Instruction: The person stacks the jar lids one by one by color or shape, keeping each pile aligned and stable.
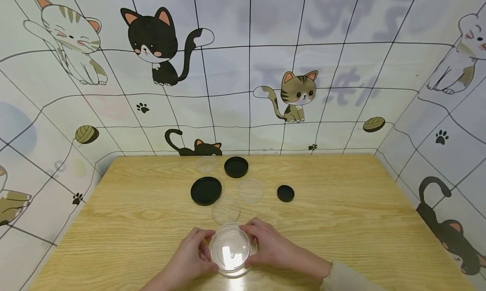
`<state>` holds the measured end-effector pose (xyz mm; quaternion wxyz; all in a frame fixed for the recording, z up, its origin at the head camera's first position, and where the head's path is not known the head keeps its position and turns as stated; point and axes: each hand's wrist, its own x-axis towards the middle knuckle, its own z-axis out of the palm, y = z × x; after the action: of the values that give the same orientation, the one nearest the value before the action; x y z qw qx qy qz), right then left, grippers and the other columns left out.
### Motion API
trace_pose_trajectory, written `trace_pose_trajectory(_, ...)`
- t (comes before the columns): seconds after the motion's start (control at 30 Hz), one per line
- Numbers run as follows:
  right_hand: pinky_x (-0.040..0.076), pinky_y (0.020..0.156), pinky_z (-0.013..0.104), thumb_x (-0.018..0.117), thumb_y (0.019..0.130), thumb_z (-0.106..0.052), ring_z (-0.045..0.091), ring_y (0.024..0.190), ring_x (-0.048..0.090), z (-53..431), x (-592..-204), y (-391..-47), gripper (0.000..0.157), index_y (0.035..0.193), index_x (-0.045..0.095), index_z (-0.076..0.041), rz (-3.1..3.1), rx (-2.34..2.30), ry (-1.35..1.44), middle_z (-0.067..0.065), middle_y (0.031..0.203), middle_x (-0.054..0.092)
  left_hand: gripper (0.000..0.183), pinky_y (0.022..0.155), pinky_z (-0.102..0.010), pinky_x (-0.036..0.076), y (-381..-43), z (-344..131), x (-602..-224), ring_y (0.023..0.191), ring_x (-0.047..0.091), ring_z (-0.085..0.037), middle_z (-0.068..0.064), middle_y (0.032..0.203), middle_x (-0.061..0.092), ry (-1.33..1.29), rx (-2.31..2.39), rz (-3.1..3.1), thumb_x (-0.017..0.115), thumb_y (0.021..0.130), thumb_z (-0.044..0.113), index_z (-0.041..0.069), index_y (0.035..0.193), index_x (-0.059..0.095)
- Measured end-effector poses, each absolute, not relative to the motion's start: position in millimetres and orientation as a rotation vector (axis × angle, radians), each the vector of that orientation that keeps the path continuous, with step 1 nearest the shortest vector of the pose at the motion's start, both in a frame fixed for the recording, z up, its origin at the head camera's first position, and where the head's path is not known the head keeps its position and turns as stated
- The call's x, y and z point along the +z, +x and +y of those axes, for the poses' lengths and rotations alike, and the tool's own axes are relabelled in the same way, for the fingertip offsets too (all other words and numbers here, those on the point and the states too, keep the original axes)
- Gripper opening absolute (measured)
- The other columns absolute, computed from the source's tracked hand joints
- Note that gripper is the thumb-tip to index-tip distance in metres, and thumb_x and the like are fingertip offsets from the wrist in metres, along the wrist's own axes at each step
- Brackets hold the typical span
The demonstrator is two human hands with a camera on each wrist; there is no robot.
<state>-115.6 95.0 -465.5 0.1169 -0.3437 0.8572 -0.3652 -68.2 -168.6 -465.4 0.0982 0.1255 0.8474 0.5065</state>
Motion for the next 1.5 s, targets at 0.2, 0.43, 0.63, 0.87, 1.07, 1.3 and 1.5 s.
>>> trace_pose_trajectory(0.2,0.046,0.079,0.021,0.097,0.068,-0.021,0.003,0.089,0.049,93,-464,-116,0.081,0.137,0.061,0.003,2.532,-1.006,-1.016,-0.006,0.109,0.053,0.078,0.062,-0.02,0.053,-69,-169,-465,0.072,0.056,-0.008,-0.01,0.107,0.052,0.362,1.508,2.489,0.092,0.061,-0.007,-0.014,0.13,0.056)
trace_pose_trajectory(0.43,0.046,0.08,0.021,0.096,0.069,-0.024,0.002,0.089,0.048,94,-464,-117,0.082,0.138,0.06,0.001,2.538,-0.964,-0.99,-0.007,0.111,0.052,0.078,0.062,-0.02,0.053,-69,-169,-467,0.072,0.056,-0.008,-0.01,0.106,0.052,0.341,1.507,2.477,0.093,0.062,-0.006,-0.014,0.13,0.056)
trace_pose_trajectory(0.63,0.046,0.08,0.021,0.096,0.07,-0.025,0.003,0.09,0.048,96,-463,-117,0.083,0.14,0.059,0.001,2.524,-0.99,-0.971,-0.006,0.113,0.052,0.078,0.062,-0.02,0.053,-69,-169,-466,0.073,0.057,-0.009,-0.011,0.11,0.052,0.325,1.514,2.461,0.093,0.064,-0.005,-0.013,0.132,0.056)
trace_pose_trajectory(0.87,0.047,0.078,0.02,0.096,0.07,-0.019,0.003,0.087,0.05,97,-462,-118,0.081,0.139,0.059,0.002,2.493,-1.04,-0.998,-0.004,0.114,0.053,0.078,0.063,-0.02,0.052,-70,-171,-463,0.075,0.057,-0.01,-0.012,0.115,0.051,0.321,1.472,2.455,0.092,0.066,-0.002,-0.012,0.133,0.055)
trace_pose_trajectory(1.07,0.05,0.074,0.02,0.096,0.072,-0.016,0.003,0.081,0.052,99,-456,-122,0.078,0.139,0.059,-0.001,2.443,-1.086,-1.004,-0.002,0.112,0.054,0.078,0.064,-0.023,0.055,-72,-175,-461,0.076,0.058,-0.01,-0.014,0.118,0.051,0.376,1.52,2.466,0.092,0.067,-0.005,-0.008,0.135,0.055)
trace_pose_trajectory(1.3,0.054,0.076,0.023,0.094,0.074,-0.008,0.006,0.082,0.055,107,-443,-132,0.074,0.138,0.059,0.002,2.436,-1.182,-1.074,0.01,0.121,0.057,0.074,0.069,-0.025,0.058,-88,-182,-445,0.079,0.06,-0.013,-0.019,0.121,0.05,0.417,1.564,2.487,0.091,0.072,-0.002,-0.004,0.137,0.055)
trace_pose_trajectory(1.5,0.056,0.077,0.03,0.092,0.076,-0.008,0.019,0.085,0.06,117,-436,-146,0.073,0.14,0.058,-0.002,2.462,-1.292,-1.067,0.013,0.124,0.058,0.071,0.072,-0.026,0.057,-104,-184,-431,0.083,0.06,-0.018,-0.021,0.122,0.05,0.425,1.614,2.513,0.09,0.075,-0.001,-0.001,0.138,0.056)
